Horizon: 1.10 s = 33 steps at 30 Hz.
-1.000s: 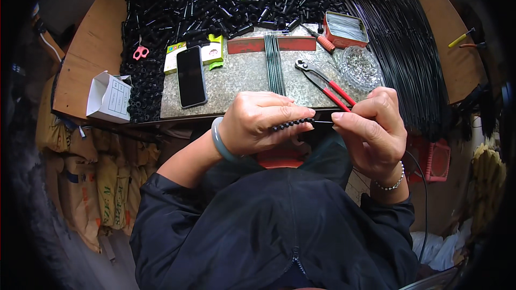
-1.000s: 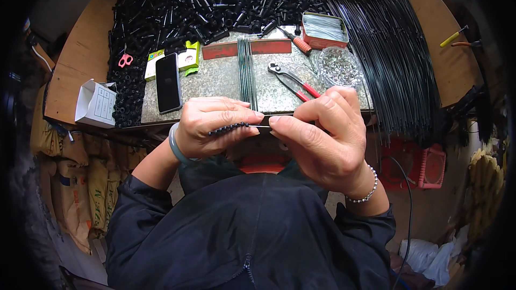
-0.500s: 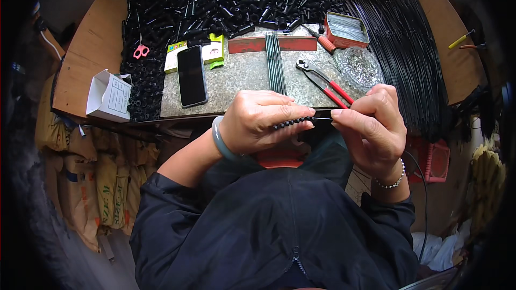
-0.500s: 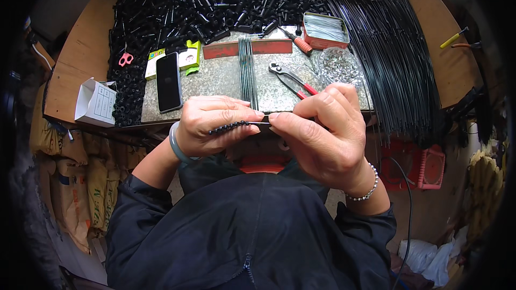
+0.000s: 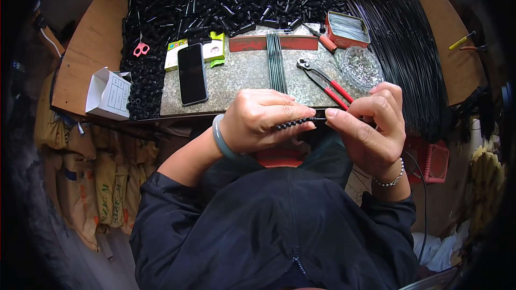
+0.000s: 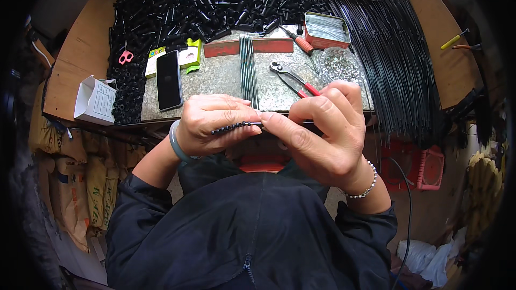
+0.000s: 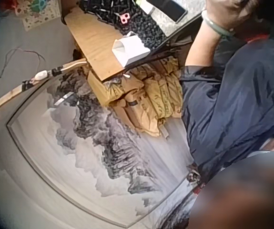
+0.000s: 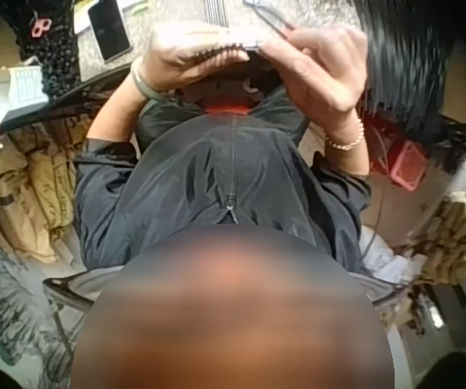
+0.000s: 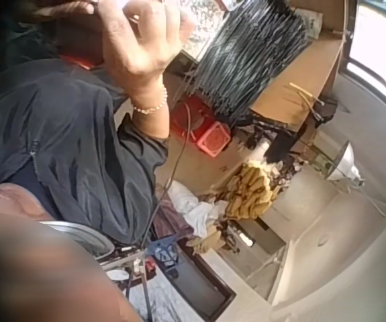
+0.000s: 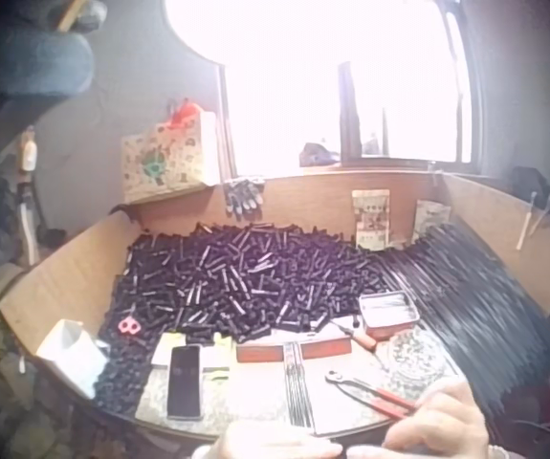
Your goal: Assembling electrical or solar connectors by inserting wires into housings and tightening them with tools.
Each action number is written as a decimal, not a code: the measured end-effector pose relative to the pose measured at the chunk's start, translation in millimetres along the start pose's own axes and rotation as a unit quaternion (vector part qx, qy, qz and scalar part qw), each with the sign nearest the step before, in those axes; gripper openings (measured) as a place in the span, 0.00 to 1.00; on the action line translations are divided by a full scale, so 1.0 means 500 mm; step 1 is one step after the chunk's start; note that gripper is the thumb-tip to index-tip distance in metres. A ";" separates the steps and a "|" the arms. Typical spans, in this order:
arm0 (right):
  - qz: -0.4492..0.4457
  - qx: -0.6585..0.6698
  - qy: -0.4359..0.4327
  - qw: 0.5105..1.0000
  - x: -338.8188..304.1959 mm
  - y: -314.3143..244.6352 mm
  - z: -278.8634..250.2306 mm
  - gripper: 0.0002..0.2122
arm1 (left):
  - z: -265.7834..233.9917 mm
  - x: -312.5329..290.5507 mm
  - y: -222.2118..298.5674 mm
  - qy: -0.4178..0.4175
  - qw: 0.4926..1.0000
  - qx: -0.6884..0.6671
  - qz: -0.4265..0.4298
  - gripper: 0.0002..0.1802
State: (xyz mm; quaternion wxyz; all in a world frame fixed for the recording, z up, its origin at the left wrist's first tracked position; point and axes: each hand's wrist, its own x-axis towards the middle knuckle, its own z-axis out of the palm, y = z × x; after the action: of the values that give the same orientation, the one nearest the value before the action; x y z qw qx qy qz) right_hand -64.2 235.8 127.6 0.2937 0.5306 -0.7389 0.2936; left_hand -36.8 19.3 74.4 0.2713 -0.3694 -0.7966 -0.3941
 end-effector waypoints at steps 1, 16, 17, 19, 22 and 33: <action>-0.004 0.002 0.003 1.000 0.001 0.001 0.001 0.12 | 0.001 0.000 0.000 0.000 1.000 0.000 0.000 0.10; -0.068 0.061 -0.022 0.996 0.018 0.023 0.008 0.15 | -0.004 0.004 0.005 -0.015 1.000 0.014 0.020 0.12; -0.059 0.052 -0.018 0.997 0.020 0.013 0.011 0.13 | -0.006 0.005 0.004 -0.031 0.999 0.018 0.019 0.13; -0.051 0.042 -0.013 0.998 0.022 0.006 0.011 0.11 | -0.010 0.007 0.007 -0.046 0.999 0.022 0.019 0.13; -0.082 0.057 -0.037 0.994 0.027 0.009 0.014 0.11 | -0.011 0.007 0.007 -0.069 0.998 0.006 0.010 0.14; -0.022 0.185 -0.049 0.981 0.036 0.000 0.024 0.14 | -0.006 0.008 -0.005 -0.039 0.997 0.030 0.053 0.14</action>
State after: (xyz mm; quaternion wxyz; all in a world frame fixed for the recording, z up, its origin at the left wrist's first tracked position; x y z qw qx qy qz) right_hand -70.5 215.6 133.1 0.1603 0.6056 -0.6736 0.3921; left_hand -40.8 17.1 77.9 0.2718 -0.4182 -0.7970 -0.3407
